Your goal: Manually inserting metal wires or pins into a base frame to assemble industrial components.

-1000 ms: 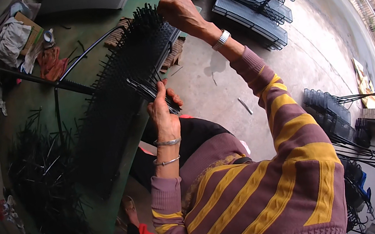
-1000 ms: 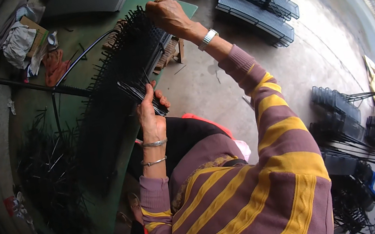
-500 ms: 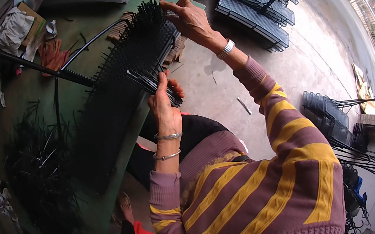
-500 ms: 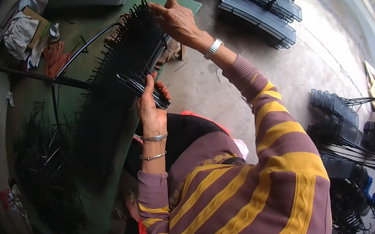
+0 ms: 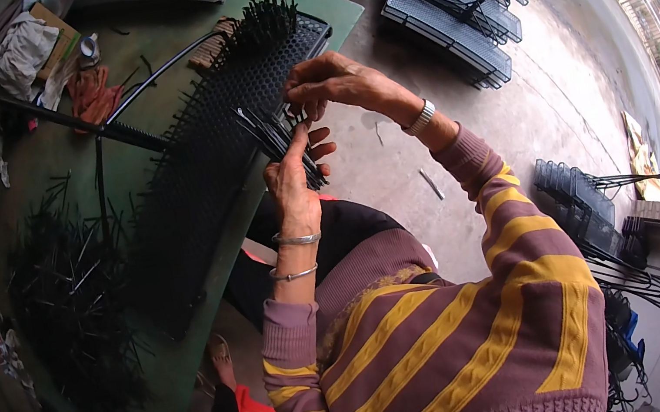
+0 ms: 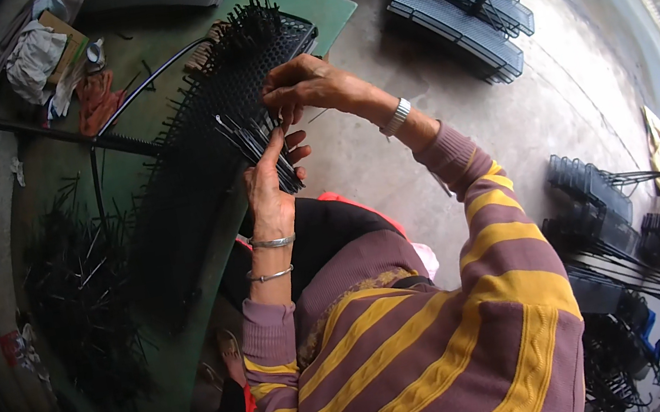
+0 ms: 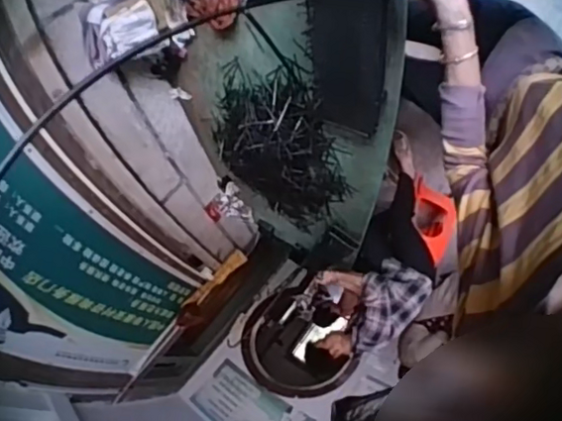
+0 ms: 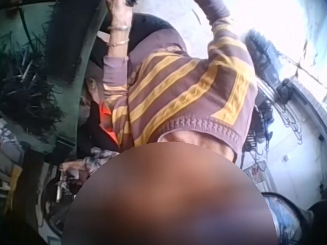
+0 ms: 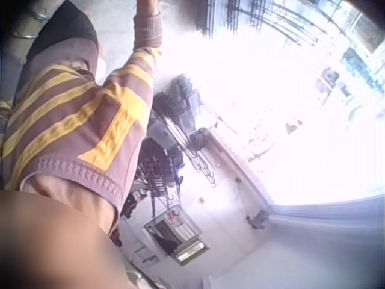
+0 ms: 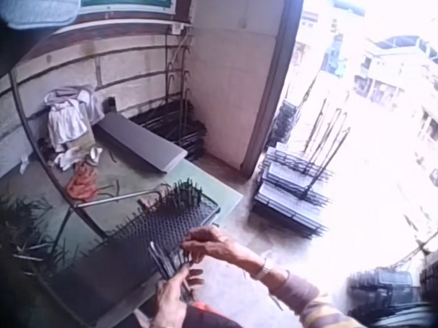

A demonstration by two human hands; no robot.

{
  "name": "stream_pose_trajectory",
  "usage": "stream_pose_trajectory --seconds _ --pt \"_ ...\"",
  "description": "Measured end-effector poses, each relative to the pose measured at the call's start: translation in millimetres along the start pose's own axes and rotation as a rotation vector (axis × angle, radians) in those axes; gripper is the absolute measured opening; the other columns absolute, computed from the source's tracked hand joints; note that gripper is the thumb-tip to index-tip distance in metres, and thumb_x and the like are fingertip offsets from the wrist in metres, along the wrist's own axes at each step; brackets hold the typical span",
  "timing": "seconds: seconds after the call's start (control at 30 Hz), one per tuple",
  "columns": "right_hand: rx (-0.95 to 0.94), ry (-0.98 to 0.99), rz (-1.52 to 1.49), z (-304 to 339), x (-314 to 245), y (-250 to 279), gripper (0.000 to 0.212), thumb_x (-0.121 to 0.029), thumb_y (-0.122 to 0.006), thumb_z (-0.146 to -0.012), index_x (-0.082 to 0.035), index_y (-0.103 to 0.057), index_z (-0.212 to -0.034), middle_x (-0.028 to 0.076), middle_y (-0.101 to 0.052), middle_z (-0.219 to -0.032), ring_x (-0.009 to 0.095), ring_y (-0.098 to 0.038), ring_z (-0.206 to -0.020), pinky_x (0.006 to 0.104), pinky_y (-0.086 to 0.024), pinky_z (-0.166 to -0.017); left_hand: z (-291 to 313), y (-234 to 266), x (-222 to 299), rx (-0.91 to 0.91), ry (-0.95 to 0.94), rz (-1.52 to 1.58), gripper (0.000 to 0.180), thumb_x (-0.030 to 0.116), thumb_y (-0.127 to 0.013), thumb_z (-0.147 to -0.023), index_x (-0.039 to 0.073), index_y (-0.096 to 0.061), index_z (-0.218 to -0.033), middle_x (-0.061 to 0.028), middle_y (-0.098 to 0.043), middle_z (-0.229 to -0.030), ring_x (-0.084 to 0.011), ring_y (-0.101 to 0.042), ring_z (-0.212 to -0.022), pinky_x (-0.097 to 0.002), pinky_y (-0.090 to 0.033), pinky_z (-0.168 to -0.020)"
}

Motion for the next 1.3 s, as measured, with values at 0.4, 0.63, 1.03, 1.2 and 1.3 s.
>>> stream_pose_trajectory --seconds 0.4,0.63,1.03,1.2,1.3 --pt "0.736 0.560 0.429 -11.1 -33.3 62.1 0.008 -0.005 -0.057 -0.093 0.001 -0.060 -0.097 0.008 -0.068 -0.080 0.014 -0.070 -0.075 0.0235 -0.052 -0.064 -19.9 17.4 -11.0 0.012 0.099 0.202 0.037 0.036 -0.063 -0.091 0.012 -0.059 -0.119 -0.0101 -0.068 -0.098 -0.0206 -0.065 -0.085 -0.0394 -0.057 -0.071" --pt "0.802 0.615 0.644 -35.1 -15.2 63.9 0.007 -0.006 -0.057 -0.093 0.000 -0.059 -0.095 0.011 -0.069 -0.084 0.017 -0.071 -0.073 0.0253 -0.052 -0.057 -23.3 17.6 -19.2 0.041 0.046 0.316 0.026 0.027 -0.061 -0.094 0.007 -0.059 -0.110 -0.0106 -0.067 -0.090 -0.0179 -0.065 -0.081 -0.0397 -0.057 -0.073" --pt "0.788 0.604 0.838 -39.0 -19.1 57.5 0.006 -0.007 -0.057 -0.092 -0.001 -0.059 -0.094 0.013 -0.066 -0.082 0.021 -0.070 -0.069 0.0289 -0.053 -0.055 -13.6 18.8 -13.5 0.071 0.101 0.272 0.025 0.030 -0.055 -0.097 0.014 -0.059 -0.115 -0.0078 -0.067 -0.096 -0.0140 -0.060 -0.075 -0.0329 -0.053 -0.065" --pt "0.742 0.532 0.828 -40.9 -20.5 60.6 0.007 -0.007 -0.056 -0.093 -0.002 -0.060 -0.095 0.012 -0.067 -0.081 0.017 -0.069 -0.069 0.0269 -0.050 -0.054 -17.3 23.5 -14.4 0.001 0.083 0.276 0.021 0.029 -0.055 -0.097 0.013 -0.059 -0.110 -0.0062 -0.064 -0.085 -0.0094 -0.048 -0.063 -0.0254 -0.039 -0.053" --pt "0.655 0.520 0.710 -45.1 -26.0 68.4 0.008 -0.006 -0.055 -0.093 -0.001 -0.061 -0.096 0.010 -0.068 -0.079 0.014 -0.068 -0.070 0.0249 -0.048 -0.055 -15.0 21.1 -12.1 0.002 0.064 0.277 0.023 0.030 -0.056 -0.097 0.010 -0.060 -0.107 -0.0056 -0.063 -0.080 -0.0076 -0.044 -0.059 -0.0236 -0.034 -0.049"
Point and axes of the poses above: each hand's wrist, its own z-axis away from the middle knuckle, its own y-axis out of the back of the hand, x = y × z, the point moved 4 cm from there along -z, towards the middle knuckle
